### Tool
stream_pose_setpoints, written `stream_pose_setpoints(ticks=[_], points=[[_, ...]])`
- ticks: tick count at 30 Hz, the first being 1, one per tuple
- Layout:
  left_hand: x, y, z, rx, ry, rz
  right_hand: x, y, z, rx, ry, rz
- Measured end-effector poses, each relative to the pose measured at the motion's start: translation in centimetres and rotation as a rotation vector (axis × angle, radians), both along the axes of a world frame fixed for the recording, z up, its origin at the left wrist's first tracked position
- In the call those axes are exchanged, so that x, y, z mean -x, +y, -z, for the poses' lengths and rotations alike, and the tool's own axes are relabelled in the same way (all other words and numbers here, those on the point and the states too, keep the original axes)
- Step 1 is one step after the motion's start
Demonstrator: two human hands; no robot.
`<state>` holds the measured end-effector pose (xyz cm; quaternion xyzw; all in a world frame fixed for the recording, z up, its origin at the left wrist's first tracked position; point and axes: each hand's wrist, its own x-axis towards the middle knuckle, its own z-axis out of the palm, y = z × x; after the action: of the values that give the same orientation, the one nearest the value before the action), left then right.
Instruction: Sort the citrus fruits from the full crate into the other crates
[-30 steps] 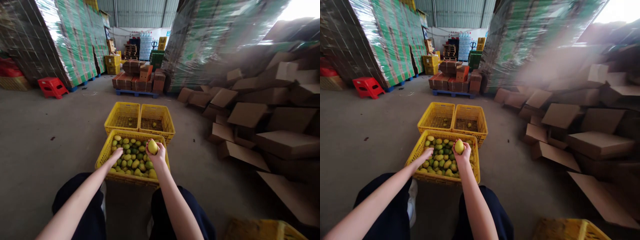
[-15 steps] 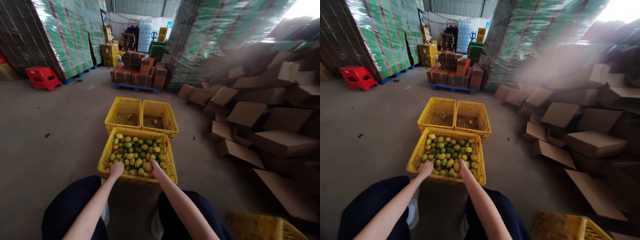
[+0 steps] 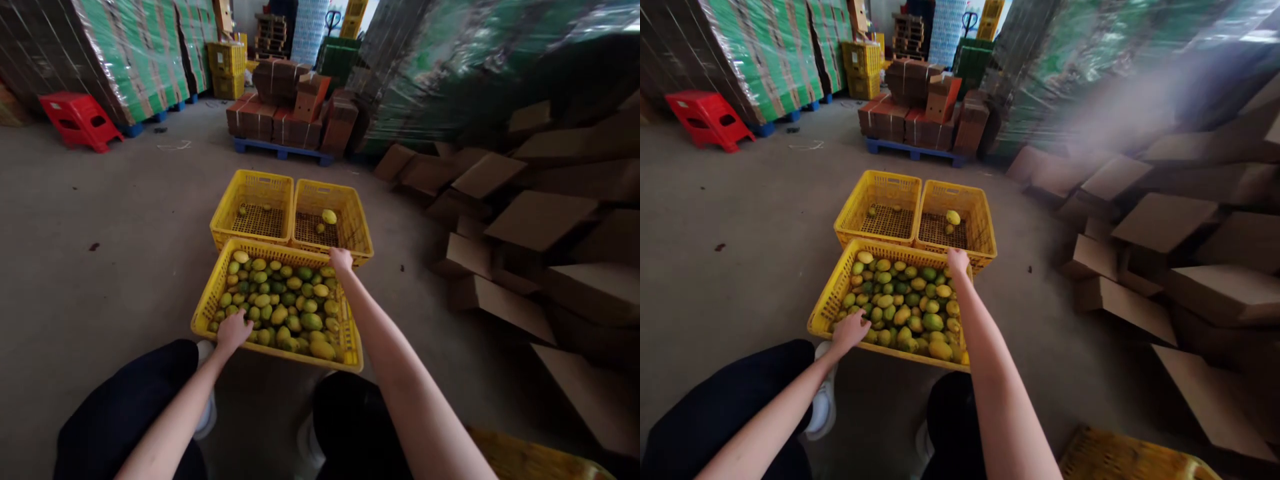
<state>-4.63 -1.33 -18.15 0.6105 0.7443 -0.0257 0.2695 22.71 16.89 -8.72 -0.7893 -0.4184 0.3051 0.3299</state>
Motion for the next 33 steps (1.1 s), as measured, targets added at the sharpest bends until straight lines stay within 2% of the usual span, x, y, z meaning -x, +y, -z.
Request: stream_pose_setpoints(ticks=[4,8,12,16,19,23,28,31,33], points=[[-0.1,-0.1,0.1,0.011,0.015,-0.026,1.5,-2.5,5.7,0.119,-0.043,-0.087],[-0.3,-0.1,0.2,0.003,0.037,-0.059,3.0,-2.1,9.9,0.133,-0.074,-0.095],[-0.4,-0.1,0.1,0.036,0.038,-0.070,4.1,-0.9,11.9,0.127,-0.076,-0.039],[-0.5,0.0,0.1,0.037,0.051,-0.093,4.5,-0.9,11.6,0.118,-0.014,0.040],[-0.5,0.0,-0.2,0.028,0.046,-0.091,4.5,-1.3,9.8,0.141,0.101,0.110],[-0.3,0.0,-0.9,0.008,0.047,-0.080,5.4,-2.8,5.5,0.183,0.402,0.151],[-0.1,0.2,-1.2,-0.030,0.067,-0.069,6.5,-6.5,-2.8,0.102,0.839,0.107],[0.0,0.3,-1.0,-0.026,0.062,-0.070,6.2,-10.0,-8.0,-0.040,1.067,0.045],[0.1,0.3,-0.8,-0.026,0.059,-0.088,5.9,-12.7,-10.5,-0.129,1.293,-0.034]])
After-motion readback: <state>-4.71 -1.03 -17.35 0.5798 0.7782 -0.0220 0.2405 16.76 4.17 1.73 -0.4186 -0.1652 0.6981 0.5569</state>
